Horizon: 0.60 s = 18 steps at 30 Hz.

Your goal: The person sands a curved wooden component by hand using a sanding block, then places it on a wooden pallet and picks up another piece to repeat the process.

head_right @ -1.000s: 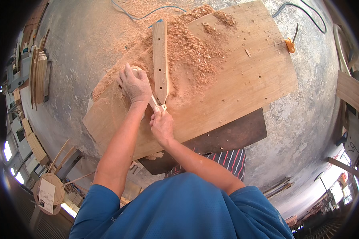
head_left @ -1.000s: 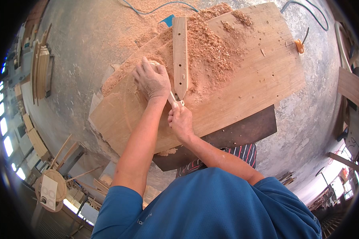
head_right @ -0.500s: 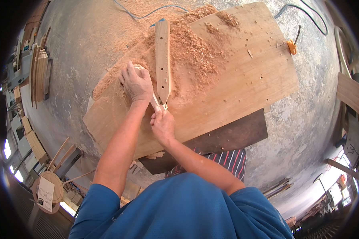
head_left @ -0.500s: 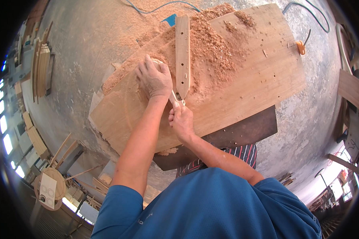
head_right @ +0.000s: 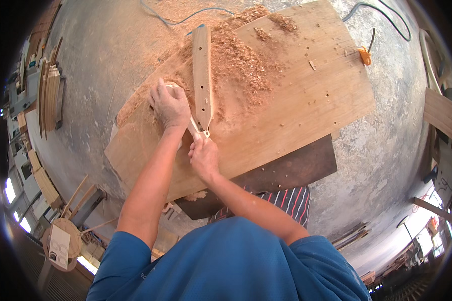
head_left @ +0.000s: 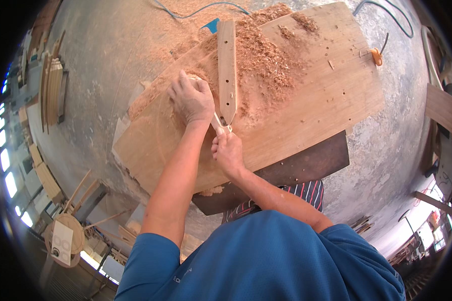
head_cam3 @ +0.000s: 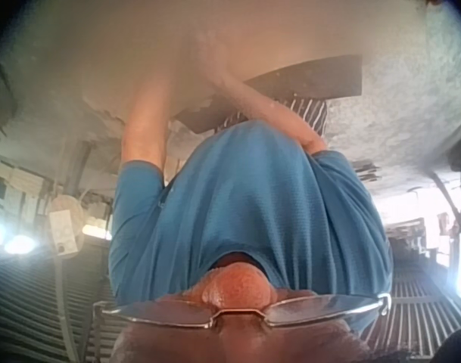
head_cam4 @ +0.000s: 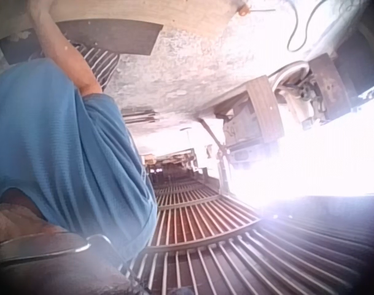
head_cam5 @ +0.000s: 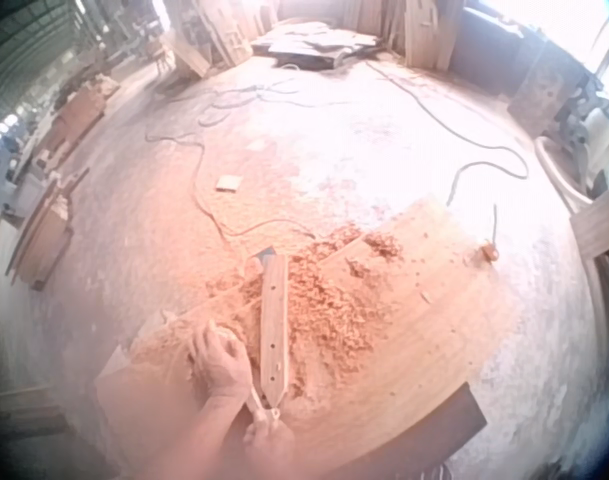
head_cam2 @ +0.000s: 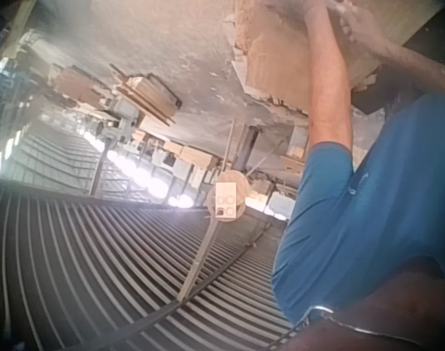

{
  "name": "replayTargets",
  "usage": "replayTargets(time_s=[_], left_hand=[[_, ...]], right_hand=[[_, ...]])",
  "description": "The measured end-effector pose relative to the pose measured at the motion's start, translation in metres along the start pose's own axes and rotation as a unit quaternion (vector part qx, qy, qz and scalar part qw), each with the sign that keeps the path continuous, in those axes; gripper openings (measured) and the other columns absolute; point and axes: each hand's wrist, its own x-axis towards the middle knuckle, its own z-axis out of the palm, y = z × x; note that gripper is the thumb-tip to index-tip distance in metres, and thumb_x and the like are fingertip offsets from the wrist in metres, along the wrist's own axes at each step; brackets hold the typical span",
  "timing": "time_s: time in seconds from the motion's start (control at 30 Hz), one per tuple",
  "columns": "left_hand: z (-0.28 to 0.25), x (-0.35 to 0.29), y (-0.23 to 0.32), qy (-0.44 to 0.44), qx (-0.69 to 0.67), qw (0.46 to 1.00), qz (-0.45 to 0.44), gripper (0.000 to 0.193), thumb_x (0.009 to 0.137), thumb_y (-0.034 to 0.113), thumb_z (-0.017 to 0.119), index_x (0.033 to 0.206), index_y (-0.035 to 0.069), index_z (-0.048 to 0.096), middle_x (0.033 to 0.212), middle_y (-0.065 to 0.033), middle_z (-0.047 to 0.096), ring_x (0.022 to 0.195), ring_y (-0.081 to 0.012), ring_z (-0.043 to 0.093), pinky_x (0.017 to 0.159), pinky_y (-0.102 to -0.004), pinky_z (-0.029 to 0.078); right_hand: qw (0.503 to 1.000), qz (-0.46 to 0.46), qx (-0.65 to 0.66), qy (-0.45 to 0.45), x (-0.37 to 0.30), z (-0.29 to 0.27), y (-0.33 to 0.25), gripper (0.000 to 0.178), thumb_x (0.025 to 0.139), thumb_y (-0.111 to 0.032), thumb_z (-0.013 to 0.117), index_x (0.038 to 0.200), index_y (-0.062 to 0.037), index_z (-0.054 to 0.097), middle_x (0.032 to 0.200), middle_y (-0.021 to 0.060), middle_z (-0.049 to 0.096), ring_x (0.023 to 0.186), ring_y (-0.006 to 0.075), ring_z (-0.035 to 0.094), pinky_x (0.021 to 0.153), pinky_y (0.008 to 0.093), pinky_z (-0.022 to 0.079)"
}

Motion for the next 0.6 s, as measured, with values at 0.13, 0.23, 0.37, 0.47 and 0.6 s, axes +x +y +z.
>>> replayTargets(time_s=[0.13,0.23,0.37,0.47,0.6], left_hand=[[-0.0001,-0.0001,-0.0014,0.014,0.0,1.0,0.014,0.056,0.089,0.032,0.062,0.136,0.002,0.055,0.122,-0.0164,0.057,0.116,-0.0382,0.051,0.095,-0.0551,0.043],[-0.0017,0.0007,0.0008,0.012,0.008,1.0,0.017,0.057,0.089,0.033,0.062,0.136,0.003,0.055,0.12,-0.0165,0.057,0.113,-0.0381,0.052,0.093,-0.0546,0.044],[-0.0035,0.0025,0.0011,0.005,0.01,0.999,0.032,0.057,0.089,0.033,0.063,0.136,0.003,0.055,0.118,-0.0164,0.057,0.111,-0.0376,0.053,0.092,-0.0539,0.044],[-0.0047,0.0028,0.0004,0.005,0.014,1.0,0.02,0.056,0.089,0.034,0.063,0.135,0.002,0.056,0.118,-0.0164,0.057,0.11,-0.0374,0.053,0.092,-0.0538,0.044],[-0.0024,0.0016,-0.0002,0.017,0.017,0.999,0.035,0.056,0.088,0.034,0.063,0.134,0.002,0.056,0.118,-0.0167,0.057,0.11,-0.0375,0.053,0.091,-0.0538,0.044]], right_hand=[[1.0,0.0,0.013,-0.004,-0.0046,0.001,-0.0054,0.035,0.11,-0.024,0.047,0.086,-0.0001,0.057,0.067,0.0035,0.056,0.052,0.0112,0.053,0.046,0.0277,0.045],[1.0,-0.006,0.014,0.0,-0.0022,0.0018,-0.002,0.035,0.11,-0.024,0.048,0.086,-0.0001,0.057,0.066,0.0037,0.057,0.053,0.0114,0.055,0.047,0.0285,0.046],[1.0,0.006,0.008,-0.004,-0.001,0.0022,-0.0019,0.033,0.109,-0.024,0.049,0.087,-0.0005,0.057,0.065,0.003,0.057,0.053,0.0113,0.056,0.047,0.0294,0.046],[1.0,0.007,0.03,-0.006,-0.0052,0.0052,-0.0042,0.032,0.109,-0.025,0.049,0.088,-0.0016,0.056,0.065,0.0023,0.056,0.052,0.0112,0.055,0.046,0.0294,0.045],[0.999,0.028,0.04,-0.02,-0.002,0.0042,-0.0019,0.032,0.109,-0.027,0.05,0.088,-0.0037,0.056,0.067,0.0024,0.057,0.053,0.0109,0.055,0.047,0.0278,0.046]])
